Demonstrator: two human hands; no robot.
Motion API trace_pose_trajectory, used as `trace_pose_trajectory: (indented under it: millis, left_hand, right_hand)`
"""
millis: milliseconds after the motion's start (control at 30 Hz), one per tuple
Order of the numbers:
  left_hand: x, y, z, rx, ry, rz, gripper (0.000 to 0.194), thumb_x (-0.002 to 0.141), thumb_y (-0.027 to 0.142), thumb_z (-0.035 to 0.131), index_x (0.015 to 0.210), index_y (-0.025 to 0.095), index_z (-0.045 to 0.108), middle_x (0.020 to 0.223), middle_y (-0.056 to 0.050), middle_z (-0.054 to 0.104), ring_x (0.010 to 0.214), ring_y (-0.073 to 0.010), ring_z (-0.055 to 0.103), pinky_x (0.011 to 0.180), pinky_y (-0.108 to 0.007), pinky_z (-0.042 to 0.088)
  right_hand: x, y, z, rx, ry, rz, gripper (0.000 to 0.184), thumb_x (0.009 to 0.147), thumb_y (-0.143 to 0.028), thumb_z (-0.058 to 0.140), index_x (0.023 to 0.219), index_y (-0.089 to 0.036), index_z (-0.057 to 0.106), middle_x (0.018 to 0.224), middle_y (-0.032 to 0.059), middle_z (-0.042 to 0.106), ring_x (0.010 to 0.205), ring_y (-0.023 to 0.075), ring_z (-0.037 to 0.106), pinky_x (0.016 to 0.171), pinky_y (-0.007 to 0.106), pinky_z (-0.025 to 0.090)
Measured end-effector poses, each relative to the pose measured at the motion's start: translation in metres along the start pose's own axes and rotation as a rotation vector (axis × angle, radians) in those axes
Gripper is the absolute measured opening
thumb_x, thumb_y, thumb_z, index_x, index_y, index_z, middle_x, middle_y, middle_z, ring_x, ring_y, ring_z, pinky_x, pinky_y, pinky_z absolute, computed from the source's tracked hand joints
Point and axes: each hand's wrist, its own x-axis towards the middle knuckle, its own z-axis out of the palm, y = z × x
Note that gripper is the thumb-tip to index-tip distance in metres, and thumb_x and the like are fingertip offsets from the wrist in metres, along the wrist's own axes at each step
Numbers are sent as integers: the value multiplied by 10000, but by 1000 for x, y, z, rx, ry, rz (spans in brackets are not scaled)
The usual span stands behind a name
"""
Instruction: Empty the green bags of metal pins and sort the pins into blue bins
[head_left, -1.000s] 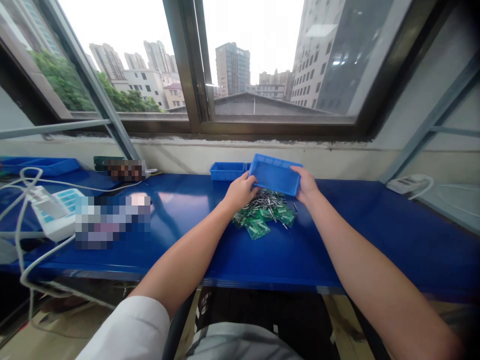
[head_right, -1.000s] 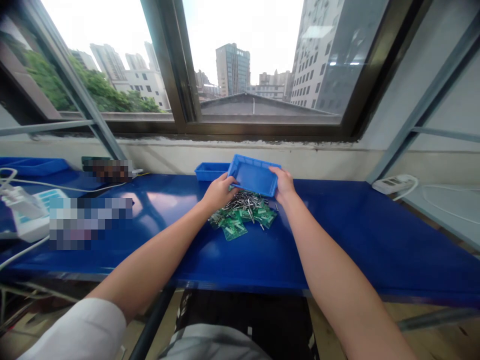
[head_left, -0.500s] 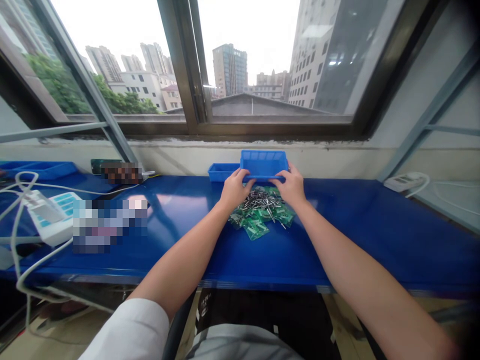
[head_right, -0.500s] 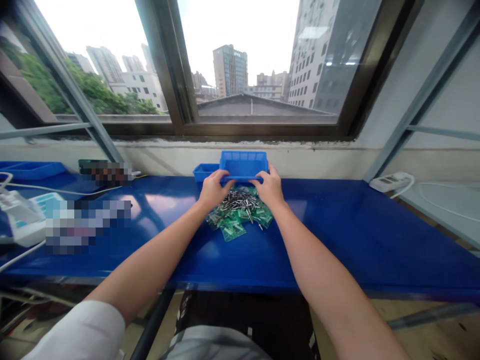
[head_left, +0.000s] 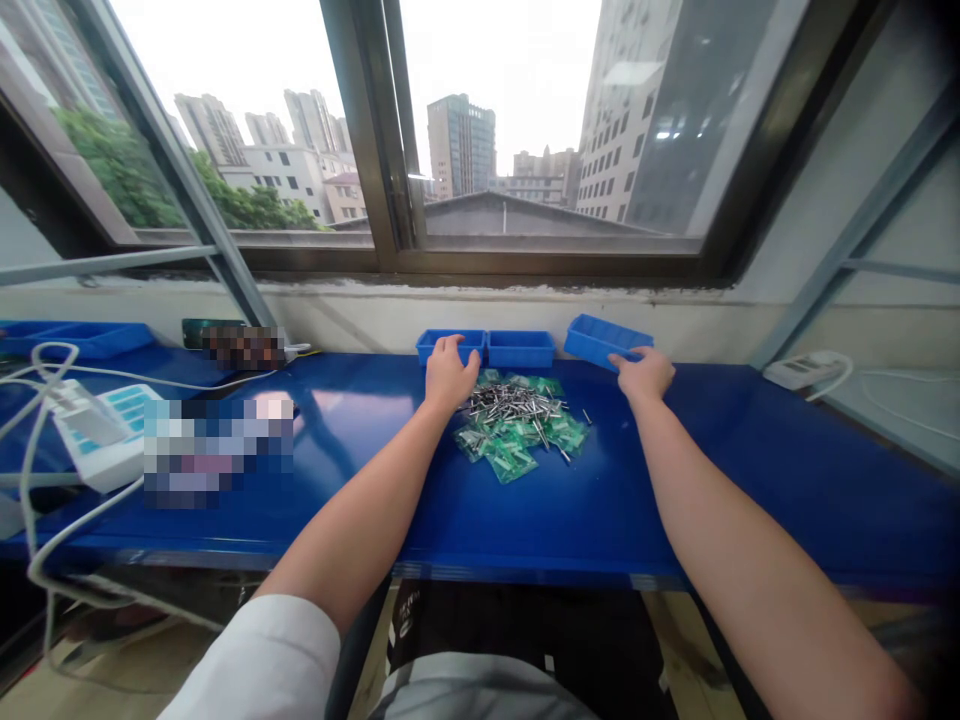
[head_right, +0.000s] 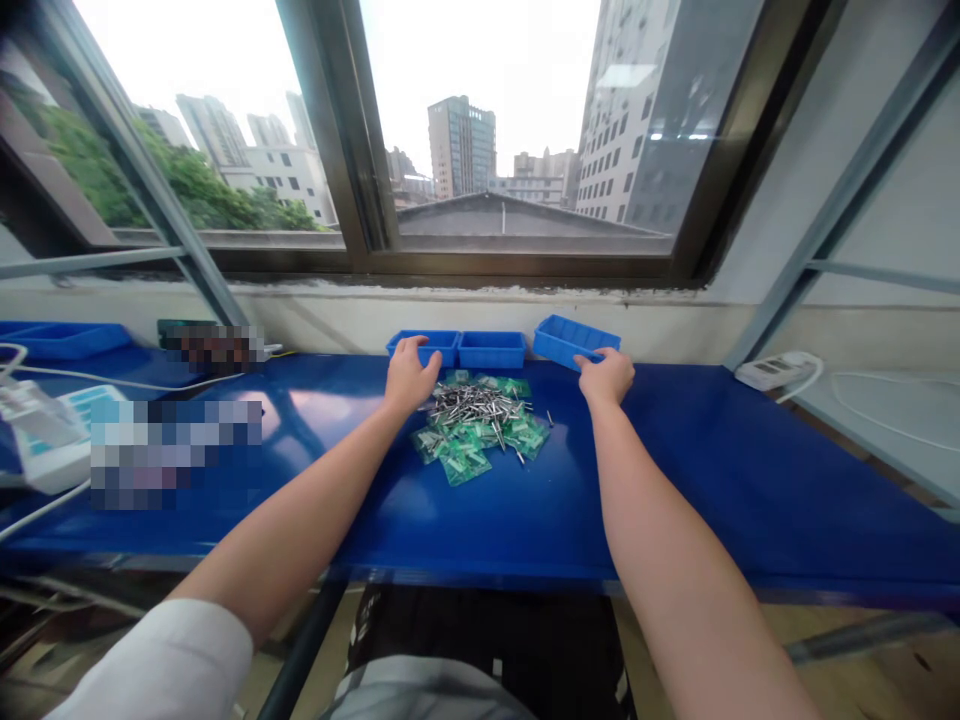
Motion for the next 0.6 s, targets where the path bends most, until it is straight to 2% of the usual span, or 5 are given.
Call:
trace_pose_trajectory:
  millis: [233,367,467,533,600]
  left_hand:
    - [-2,-7,3,29,-34,-80,308,820,358,507,1065,183,570,1120,-106,587,1038,-255,581,937,-377,444]
    - [-2,-14,7,60,-62,-130,305,811,359,510,1054,185,572,1120,-110,590,1041,-255,584,927,-373,444]
    - [-2,-19,9,76,-85,-161,329,801,356,513,1072,175,563,1134,-122,585,1056,-258,580,934,-374,436]
    - [-1,-21,9,79,-98,-179,353,796,361,514,1090,170,555,1148,-132,578,1070,-267,575,941,-383,432]
    - [-1,-22,9,77,-102,-198,385,790,369,519,1120,170,541,1174,-140,560,1085,-278,569,947,-393,431]
  right_hand:
    - [6,16,8,44,-33,89,246,481,-280,786,684,-200,673,697,75,626,780,267,606,786,464,492]
    - [10,24,15,73,-96,126,219,494,-240,759,686,-194,666,664,66,598,794,268,591,795,455,488]
    - [8,22,15,59,-94,91,326,550,-202,697,873,-166,666,800,89,605,884,268,571,869,457,459]
    - [5,18,14,50,-27,74,435,568,-178,661,1000,-147,628,964,127,581,977,273,535,920,452,430]
    - [2,13,11,27,55,81,465,581,-169,634,1044,-146,602,1105,164,517,1067,292,478,943,452,405]
